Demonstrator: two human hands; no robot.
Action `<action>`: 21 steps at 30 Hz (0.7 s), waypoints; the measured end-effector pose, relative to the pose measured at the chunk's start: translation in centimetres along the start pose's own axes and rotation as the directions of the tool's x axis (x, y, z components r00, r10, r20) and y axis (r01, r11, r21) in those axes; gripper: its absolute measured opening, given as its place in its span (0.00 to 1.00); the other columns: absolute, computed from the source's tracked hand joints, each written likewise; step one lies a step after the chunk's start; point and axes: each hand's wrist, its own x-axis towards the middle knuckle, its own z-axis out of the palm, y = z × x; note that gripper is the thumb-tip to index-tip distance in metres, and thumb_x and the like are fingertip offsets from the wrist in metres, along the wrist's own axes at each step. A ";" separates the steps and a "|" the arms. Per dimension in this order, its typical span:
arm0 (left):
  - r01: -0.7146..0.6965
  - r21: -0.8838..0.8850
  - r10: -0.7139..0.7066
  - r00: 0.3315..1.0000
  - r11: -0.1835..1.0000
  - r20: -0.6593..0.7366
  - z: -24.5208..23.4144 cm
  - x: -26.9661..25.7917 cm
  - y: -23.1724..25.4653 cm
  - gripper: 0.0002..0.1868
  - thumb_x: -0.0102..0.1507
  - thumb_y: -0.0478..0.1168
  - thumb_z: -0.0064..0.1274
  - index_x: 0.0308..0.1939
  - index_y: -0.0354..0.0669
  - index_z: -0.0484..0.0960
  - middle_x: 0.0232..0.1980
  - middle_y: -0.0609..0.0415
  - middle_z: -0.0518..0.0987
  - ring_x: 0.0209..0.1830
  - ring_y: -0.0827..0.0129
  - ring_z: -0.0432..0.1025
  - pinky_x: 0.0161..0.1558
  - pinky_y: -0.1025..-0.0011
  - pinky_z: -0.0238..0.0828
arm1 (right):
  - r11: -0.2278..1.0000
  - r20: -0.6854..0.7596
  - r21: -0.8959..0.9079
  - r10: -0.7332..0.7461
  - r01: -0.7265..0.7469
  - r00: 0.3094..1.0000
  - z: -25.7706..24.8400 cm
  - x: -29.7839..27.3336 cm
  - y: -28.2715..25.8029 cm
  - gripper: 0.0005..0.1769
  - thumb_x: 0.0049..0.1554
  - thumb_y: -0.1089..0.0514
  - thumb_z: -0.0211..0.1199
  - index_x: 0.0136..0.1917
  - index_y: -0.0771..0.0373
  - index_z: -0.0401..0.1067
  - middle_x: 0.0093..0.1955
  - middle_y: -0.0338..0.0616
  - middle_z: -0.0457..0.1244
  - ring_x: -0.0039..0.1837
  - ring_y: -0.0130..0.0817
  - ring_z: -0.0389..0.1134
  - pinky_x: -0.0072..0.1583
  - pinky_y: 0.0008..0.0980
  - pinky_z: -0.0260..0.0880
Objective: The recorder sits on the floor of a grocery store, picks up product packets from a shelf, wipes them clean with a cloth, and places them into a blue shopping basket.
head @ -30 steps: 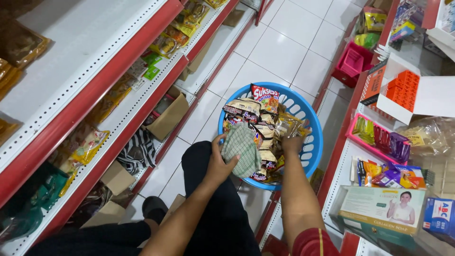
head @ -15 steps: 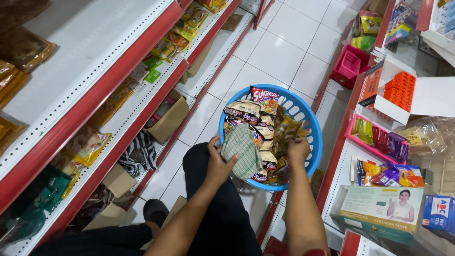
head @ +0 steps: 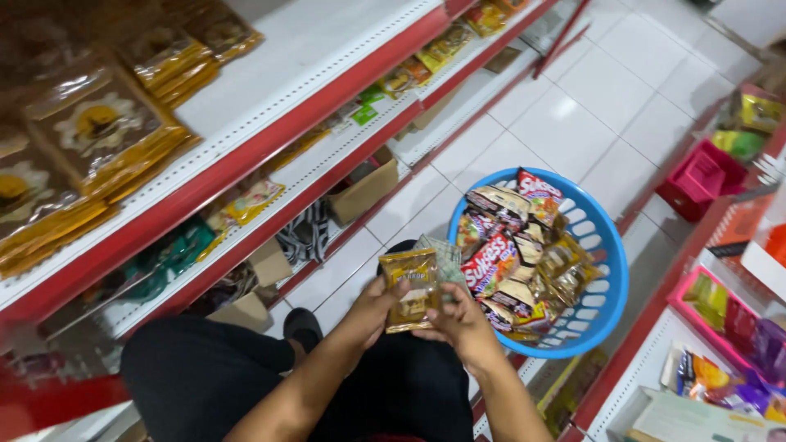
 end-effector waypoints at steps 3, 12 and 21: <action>-0.060 0.172 0.090 0.981 0.983 -0.171 -2.2 -3.8 2.6 0.27 0.66 0.47 0.56 0.65 0.35 0.72 0.55 0.48 0.81 0.53 0.64 0.78 0.53 0.63 0.79 | 0.982 0.047 -0.188 0.019 -0.010 0.999 2.1 1.3 3.8 0.22 0.62 0.64 0.58 0.68 0.64 0.62 0.51 0.49 0.71 0.51 0.36 0.74 0.53 0.38 0.81; 0.005 0.116 0.032 0.949 0.993 -0.312 -6.2 -12.3 6.3 0.28 0.68 0.54 0.47 0.63 0.36 0.72 0.52 0.45 0.82 0.48 0.62 0.81 0.48 0.63 0.81 | 0.891 0.190 -0.369 -0.205 0.264 0.960 5.8 5.0 4.1 0.35 0.60 0.55 0.65 0.75 0.63 0.56 0.68 0.44 0.62 0.65 0.26 0.67 0.62 0.27 0.69; 0.037 0.021 -0.027 0.931 0.999 -0.365 -6.8 -14.3 7.2 0.31 0.69 0.58 0.45 0.63 0.35 0.73 0.52 0.45 0.81 0.48 0.63 0.79 0.47 0.63 0.80 | 0.881 0.310 -0.096 0.468 -0.462 0.827 5.6 6.5 8.2 0.35 0.57 0.56 0.68 0.69 0.79 0.61 0.61 0.60 0.68 0.62 0.47 0.73 0.64 0.48 0.74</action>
